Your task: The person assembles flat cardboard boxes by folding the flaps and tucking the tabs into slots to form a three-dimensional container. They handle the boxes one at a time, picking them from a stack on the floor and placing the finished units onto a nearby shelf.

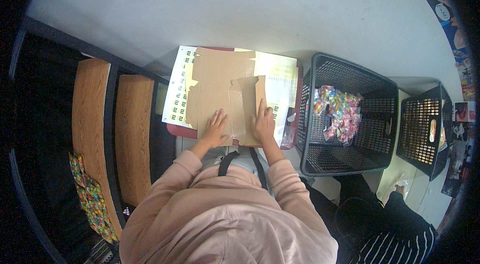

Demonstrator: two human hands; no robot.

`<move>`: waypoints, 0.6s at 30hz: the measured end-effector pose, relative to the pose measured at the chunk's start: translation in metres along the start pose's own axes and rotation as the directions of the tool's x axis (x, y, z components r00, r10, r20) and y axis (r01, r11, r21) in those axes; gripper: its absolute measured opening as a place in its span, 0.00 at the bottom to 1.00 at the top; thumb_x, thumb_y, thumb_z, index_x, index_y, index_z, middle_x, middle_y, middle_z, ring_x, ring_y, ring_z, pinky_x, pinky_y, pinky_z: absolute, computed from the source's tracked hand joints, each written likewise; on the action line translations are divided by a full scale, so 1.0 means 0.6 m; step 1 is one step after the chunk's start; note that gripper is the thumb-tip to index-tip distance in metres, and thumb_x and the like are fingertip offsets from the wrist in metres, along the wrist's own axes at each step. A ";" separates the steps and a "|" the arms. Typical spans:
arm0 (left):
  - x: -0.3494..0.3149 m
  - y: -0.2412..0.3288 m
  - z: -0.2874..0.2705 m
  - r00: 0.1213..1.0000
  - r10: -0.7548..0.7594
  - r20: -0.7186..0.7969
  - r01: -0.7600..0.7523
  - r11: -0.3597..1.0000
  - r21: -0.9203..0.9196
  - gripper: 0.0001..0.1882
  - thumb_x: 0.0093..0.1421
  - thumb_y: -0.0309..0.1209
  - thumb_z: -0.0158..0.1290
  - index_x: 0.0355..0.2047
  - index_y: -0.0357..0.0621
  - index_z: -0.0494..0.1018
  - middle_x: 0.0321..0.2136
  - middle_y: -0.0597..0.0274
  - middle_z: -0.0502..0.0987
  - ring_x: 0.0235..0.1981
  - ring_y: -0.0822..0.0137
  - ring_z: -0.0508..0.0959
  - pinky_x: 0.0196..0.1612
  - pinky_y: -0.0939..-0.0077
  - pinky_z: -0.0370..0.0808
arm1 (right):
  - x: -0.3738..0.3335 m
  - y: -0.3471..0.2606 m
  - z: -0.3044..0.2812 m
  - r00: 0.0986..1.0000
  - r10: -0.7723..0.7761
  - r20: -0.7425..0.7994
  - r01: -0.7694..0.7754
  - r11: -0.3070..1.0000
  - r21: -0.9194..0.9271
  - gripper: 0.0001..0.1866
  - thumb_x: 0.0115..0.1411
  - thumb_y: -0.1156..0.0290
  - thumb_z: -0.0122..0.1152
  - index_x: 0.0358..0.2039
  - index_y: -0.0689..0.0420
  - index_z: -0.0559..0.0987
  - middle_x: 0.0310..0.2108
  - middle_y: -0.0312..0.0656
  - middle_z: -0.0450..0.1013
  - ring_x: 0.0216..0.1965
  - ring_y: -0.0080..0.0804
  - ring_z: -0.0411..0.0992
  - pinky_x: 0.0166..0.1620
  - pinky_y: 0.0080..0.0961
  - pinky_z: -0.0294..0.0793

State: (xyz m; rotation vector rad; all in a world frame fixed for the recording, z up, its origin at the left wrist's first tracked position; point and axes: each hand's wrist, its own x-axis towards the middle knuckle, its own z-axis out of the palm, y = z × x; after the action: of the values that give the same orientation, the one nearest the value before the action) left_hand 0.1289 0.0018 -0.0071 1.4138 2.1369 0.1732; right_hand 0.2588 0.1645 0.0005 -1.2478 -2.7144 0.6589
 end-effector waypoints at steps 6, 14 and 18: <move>-0.001 -0.003 -0.005 1.000 0.005 0.008 -0.004 1.000 -0.006 0.42 0.47 0.42 0.53 0.58 0.47 0.45 0.60 0.53 0.36 0.61 0.54 0.39 0.57 0.51 0.45 | 0.004 -0.006 0.032 0.999 0.040 -0.027 -0.046 0.957 -0.285 0.38 0.50 0.50 0.51 0.57 0.52 0.52 0.39 0.51 0.58 0.37 0.45 0.61 0.36 0.34 0.64; -0.001 -0.019 -0.056 0.958 -0.190 -0.214 0.190 0.982 -0.019 0.49 0.38 0.44 0.60 0.57 0.47 0.45 0.56 0.48 0.44 0.56 0.48 0.48 0.55 0.55 0.47 | 0.004 -0.025 -0.029 0.980 0.021 -0.200 -0.012 0.999 0.047 0.36 0.47 0.59 0.58 0.55 0.54 0.56 0.33 0.54 0.59 0.34 0.47 0.62 0.36 0.36 0.63; -0.002 -0.048 -0.020 0.749 -0.607 -0.266 0.496 0.780 -0.382 0.53 0.36 0.42 0.61 0.57 0.43 0.41 0.52 0.45 0.49 0.52 0.48 0.53 0.53 0.54 0.50 | 0.005 -0.031 -0.013 0.981 0.163 -0.109 -0.133 0.962 0.239 0.39 0.44 0.61 0.60 0.56 0.54 0.55 0.41 0.55 0.56 0.42 0.50 0.59 0.43 0.36 0.60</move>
State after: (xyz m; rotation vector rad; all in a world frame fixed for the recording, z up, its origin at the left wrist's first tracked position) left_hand 0.1001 -0.0096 -0.0082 0.5471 2.6192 0.5343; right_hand 0.2456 0.1591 0.0150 -1.3905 -2.3789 0.8503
